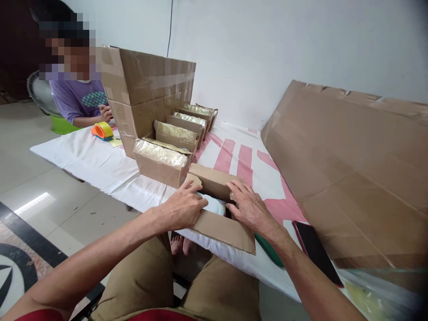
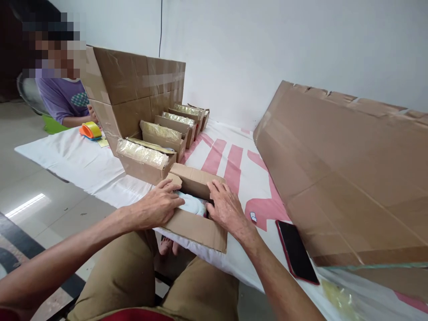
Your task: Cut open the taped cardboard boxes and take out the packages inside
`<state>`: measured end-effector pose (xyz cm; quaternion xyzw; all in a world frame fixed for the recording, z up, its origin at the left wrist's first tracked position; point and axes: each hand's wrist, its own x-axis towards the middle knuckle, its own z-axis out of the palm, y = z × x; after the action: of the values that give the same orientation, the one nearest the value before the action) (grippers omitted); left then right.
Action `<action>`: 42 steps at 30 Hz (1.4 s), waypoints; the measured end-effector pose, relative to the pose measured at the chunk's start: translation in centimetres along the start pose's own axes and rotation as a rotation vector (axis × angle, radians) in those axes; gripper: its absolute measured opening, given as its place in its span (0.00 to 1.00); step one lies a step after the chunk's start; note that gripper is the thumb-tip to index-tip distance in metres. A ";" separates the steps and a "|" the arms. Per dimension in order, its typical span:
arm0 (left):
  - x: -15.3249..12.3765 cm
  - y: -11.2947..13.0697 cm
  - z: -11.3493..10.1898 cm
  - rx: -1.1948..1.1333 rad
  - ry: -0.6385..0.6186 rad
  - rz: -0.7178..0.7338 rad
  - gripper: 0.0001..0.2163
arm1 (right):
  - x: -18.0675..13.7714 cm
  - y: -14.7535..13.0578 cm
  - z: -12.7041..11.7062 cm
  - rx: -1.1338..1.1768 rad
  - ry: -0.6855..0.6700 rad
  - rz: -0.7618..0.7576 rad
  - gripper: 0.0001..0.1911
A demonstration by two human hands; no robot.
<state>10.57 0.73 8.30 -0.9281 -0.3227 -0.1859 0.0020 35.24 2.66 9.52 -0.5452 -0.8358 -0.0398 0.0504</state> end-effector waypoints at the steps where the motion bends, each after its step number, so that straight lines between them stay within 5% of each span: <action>1: -0.1 0.2 -0.2 0.057 0.020 -0.005 0.10 | -0.1 0.2 0.1 0.005 0.016 -0.010 0.31; 7: -2.9 0.7 -1.5 0.167 0.317 -0.286 0.12 | -1.7 2.0 -0.1 0.183 0.191 -0.073 0.19; 15: -5.7 -0.1 2.6 -0.173 0.569 -0.575 0.10 | -5.0 4.0 0.0 0.511 0.302 0.145 0.16; 19: -5.7 0.3 3.0 -0.288 0.580 -0.680 0.12 | -4.9 2.2 -1.5 0.374 0.327 -0.053 0.14; 22: -5.5 0.5 2.7 -0.321 0.570 -0.737 0.13 | -2.9 -0.2 -2.4 0.275 0.127 -0.323 0.15; 25: -5.4 0.7 2.5 -0.349 0.556 -0.763 0.13 | -1.0 -1.8 -2.4 0.105 -0.059 -0.435 0.23; 30: -5.6 0.5 2.5 -0.458 0.531 -0.759 0.15 | -2.4 -0.4 -3.1 -0.155 0.128 -0.443 0.24; 33: -5.6 0.5 2.6 -0.624 0.554 -0.814 0.17 | -5.4 2.1 -3.6 -0.135 0.304 -0.364 0.19; 37: -5.8 0.9 2.4 -0.914 0.496 -0.896 0.26 | -9.0 4.3 -1.2 0.108 0.351 -0.065 0.14; 42: -6.7 1.0 2.8 -1.095 0.444 -0.842 0.32 | -10.7 2.5 3.6 0.574 0.314 0.318 0.21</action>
<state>7.31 -3.77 3.49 -0.5334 -0.5054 -0.4899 -0.4691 41.64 -5.60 4.61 -0.6191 -0.6999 0.1216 0.3348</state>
